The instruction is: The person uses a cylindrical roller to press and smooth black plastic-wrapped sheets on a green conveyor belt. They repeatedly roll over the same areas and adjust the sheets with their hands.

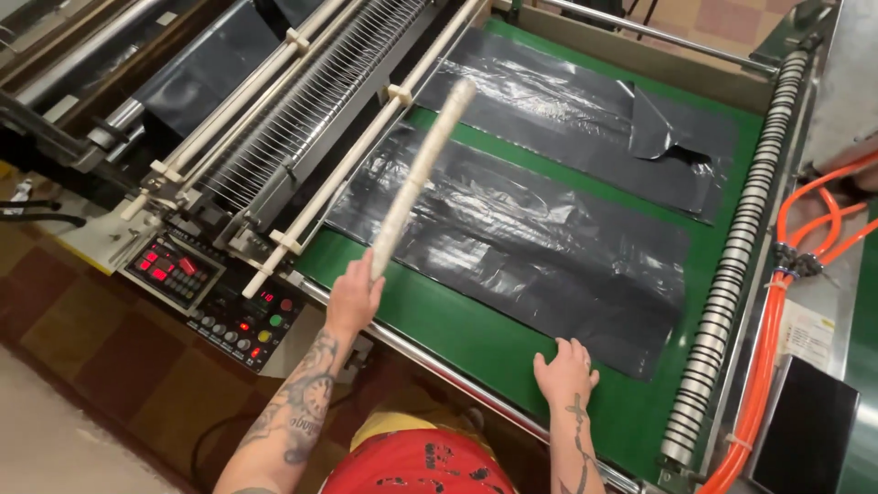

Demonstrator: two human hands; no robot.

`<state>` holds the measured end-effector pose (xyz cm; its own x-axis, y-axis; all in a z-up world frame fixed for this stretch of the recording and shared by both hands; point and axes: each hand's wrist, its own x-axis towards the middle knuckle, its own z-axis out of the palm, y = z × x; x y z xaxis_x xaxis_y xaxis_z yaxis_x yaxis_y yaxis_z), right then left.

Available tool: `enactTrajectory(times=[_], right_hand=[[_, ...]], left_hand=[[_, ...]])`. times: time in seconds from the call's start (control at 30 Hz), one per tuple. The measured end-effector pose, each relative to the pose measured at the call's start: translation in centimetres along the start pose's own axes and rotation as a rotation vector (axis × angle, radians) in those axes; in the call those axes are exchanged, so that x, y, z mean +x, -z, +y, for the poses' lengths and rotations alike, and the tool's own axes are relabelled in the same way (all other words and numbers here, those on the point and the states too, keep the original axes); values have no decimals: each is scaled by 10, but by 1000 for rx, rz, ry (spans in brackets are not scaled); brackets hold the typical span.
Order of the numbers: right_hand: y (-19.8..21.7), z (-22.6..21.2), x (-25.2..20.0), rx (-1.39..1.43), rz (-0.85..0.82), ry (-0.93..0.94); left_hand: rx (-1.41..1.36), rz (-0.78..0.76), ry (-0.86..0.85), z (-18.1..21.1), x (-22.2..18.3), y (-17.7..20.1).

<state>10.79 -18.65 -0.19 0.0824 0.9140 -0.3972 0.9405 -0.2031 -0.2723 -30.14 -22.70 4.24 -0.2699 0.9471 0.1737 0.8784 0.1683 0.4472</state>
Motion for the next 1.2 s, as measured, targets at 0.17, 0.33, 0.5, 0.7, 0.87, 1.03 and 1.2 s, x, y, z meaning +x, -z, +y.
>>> enactTrajectory(times=[0.17,0.33,0.5,0.7,0.87,1.03,1.2], right_hand=[[-6,4,4,-8,8,5],[-8,5,4,-43,9,31],[-12,9,8,-19,45,29],[-4,8,5,10,71,-12],[-4,9,7,50,96,18],[-12,14,12,-42,58,27],[-14,16,9,45,87,26]], left_hand=[[111,138,48,-12,44,5],[136,184,86,-17,97,-1],[107,166,14,23,163,-33],[-625,-162,-63,149,200,-171],[-933,-390,-54,250,166,-225],[-989,-535,35,266,152,-201],[-558,-421,-312,174,59,-81]])
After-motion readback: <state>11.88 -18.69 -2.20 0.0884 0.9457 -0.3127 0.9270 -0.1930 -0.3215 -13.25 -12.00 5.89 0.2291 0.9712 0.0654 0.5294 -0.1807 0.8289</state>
